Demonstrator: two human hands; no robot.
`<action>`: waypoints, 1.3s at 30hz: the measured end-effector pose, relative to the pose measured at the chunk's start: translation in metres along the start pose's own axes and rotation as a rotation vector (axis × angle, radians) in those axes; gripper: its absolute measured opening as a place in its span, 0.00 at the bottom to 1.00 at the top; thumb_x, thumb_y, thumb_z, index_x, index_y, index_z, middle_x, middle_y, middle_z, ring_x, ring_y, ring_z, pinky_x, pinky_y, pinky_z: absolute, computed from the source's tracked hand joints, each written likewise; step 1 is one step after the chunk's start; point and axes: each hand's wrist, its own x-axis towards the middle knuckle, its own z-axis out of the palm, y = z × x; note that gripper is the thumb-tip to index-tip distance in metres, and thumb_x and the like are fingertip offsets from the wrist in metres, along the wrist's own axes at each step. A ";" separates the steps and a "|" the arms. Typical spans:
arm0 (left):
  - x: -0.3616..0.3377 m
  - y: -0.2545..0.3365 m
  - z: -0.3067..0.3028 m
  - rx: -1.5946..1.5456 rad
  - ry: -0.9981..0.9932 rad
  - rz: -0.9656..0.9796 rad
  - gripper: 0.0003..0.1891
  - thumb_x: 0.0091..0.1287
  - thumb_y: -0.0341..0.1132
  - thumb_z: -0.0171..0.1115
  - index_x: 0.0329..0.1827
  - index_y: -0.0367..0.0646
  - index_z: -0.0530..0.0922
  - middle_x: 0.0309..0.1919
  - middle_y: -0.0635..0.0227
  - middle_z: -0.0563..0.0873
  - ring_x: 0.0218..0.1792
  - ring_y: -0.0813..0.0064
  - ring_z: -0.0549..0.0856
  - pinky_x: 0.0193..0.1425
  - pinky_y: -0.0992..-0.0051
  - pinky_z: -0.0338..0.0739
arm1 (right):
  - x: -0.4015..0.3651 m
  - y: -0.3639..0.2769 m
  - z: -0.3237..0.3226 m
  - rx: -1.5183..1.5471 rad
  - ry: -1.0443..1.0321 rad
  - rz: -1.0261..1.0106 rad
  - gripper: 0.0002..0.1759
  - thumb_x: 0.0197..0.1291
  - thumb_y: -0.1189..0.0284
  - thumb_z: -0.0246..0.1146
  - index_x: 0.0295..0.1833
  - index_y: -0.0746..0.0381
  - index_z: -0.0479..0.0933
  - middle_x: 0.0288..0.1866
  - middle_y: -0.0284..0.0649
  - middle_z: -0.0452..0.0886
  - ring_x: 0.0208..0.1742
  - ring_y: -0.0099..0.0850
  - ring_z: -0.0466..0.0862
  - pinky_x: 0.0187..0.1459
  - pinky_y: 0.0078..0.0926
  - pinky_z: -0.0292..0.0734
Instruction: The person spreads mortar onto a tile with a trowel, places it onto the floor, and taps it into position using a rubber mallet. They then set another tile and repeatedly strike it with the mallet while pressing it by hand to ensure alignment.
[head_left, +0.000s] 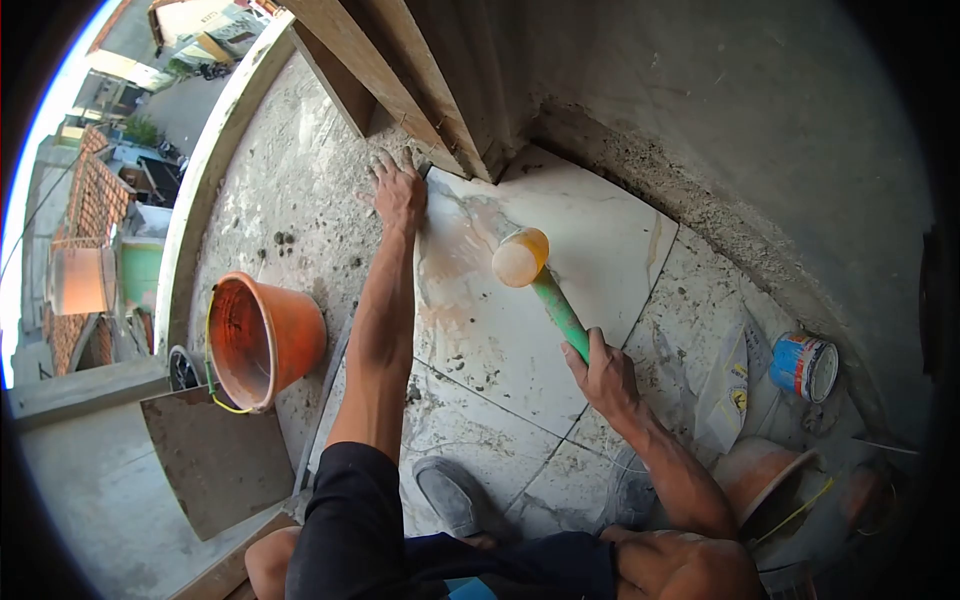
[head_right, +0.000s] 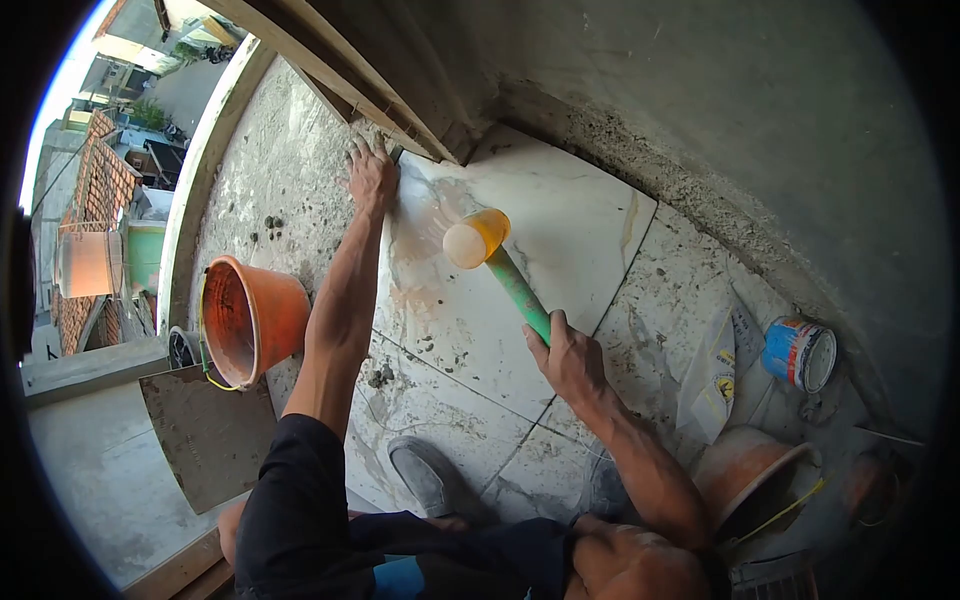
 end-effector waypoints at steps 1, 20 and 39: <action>-0.001 0.003 0.001 -0.002 0.002 0.000 0.35 0.72 0.57 0.30 0.72 0.39 0.55 0.72 0.54 0.57 0.74 0.55 0.51 0.71 0.39 0.35 | -0.001 0.001 -0.003 -0.001 0.002 -0.002 0.20 0.65 0.57 0.56 0.35 0.64 0.65 0.18 0.51 0.76 0.22 0.51 0.80 0.21 0.43 0.72; -0.135 -0.108 -0.051 0.045 0.065 -0.039 0.42 0.69 0.63 0.34 0.73 0.34 0.50 0.73 0.48 0.52 0.74 0.52 0.51 0.74 0.51 0.40 | -0.066 0.019 -0.023 0.083 0.044 -0.039 0.16 0.58 0.63 0.63 0.34 0.66 0.71 0.20 0.49 0.75 0.22 0.46 0.79 0.26 0.38 0.71; -0.123 -0.127 -0.057 0.052 -0.027 -0.095 0.39 0.70 0.61 0.32 0.73 0.38 0.52 0.72 0.50 0.56 0.74 0.53 0.52 0.74 0.50 0.39 | -0.074 0.039 -0.030 -0.071 -0.108 -0.171 0.18 0.57 0.61 0.64 0.34 0.65 0.70 0.21 0.52 0.77 0.24 0.51 0.80 0.24 0.42 0.72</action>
